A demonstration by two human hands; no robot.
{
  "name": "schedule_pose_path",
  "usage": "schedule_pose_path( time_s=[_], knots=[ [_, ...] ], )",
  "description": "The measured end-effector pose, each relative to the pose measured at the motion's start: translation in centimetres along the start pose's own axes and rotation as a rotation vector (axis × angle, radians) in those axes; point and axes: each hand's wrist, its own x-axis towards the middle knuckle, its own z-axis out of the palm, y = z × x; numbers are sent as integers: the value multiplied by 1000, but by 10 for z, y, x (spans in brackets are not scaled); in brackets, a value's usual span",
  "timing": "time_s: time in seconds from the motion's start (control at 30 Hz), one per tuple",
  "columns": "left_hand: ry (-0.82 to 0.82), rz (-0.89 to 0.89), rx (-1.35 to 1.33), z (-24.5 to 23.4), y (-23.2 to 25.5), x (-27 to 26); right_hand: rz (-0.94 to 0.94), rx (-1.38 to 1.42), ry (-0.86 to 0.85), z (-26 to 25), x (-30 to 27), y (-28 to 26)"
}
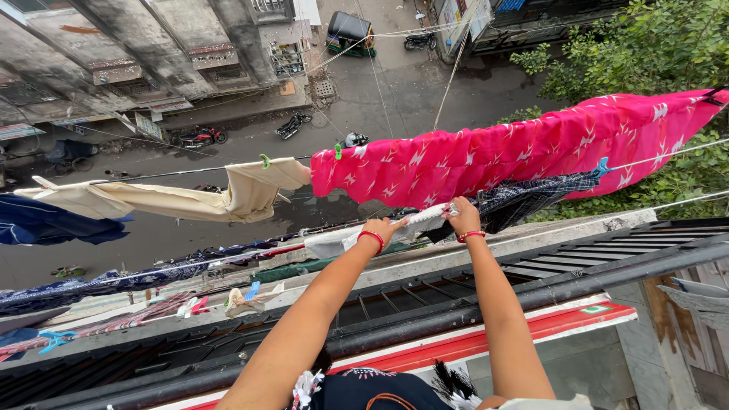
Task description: The person hangs several pieces of wet laundry on a clothesline using clothespins. They retrieve items from a bucket, spread them out, and secure them to the line. Finally, they carry the empty bucket inside.
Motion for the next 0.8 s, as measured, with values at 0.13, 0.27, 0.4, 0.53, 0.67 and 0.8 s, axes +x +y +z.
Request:
schedule_pose_path(
  time_s=[0.13,0.27,0.4,0.53,0.67,0.8],
  knots=[
    [106,-97,-92,0,-25,-18,46,47,-78,-2,-5,0],
    [179,-450,-229,-6,-91,-59,54,96,-66,-3,5,-2],
    [-62,-943,-342,-27,-179,-118,65,43,-116,-11,15,-4],
    [-182,-1194,-338,-42,-242,-187,58,-114,-163,-27,22,-7],
    [38,-1328,-520,-33,-272,-238,100,27,117,-35,22,-18],
    [414,-1361,-644,8,-283,-261,137,312,161,-29,30,-32]
  ],
)
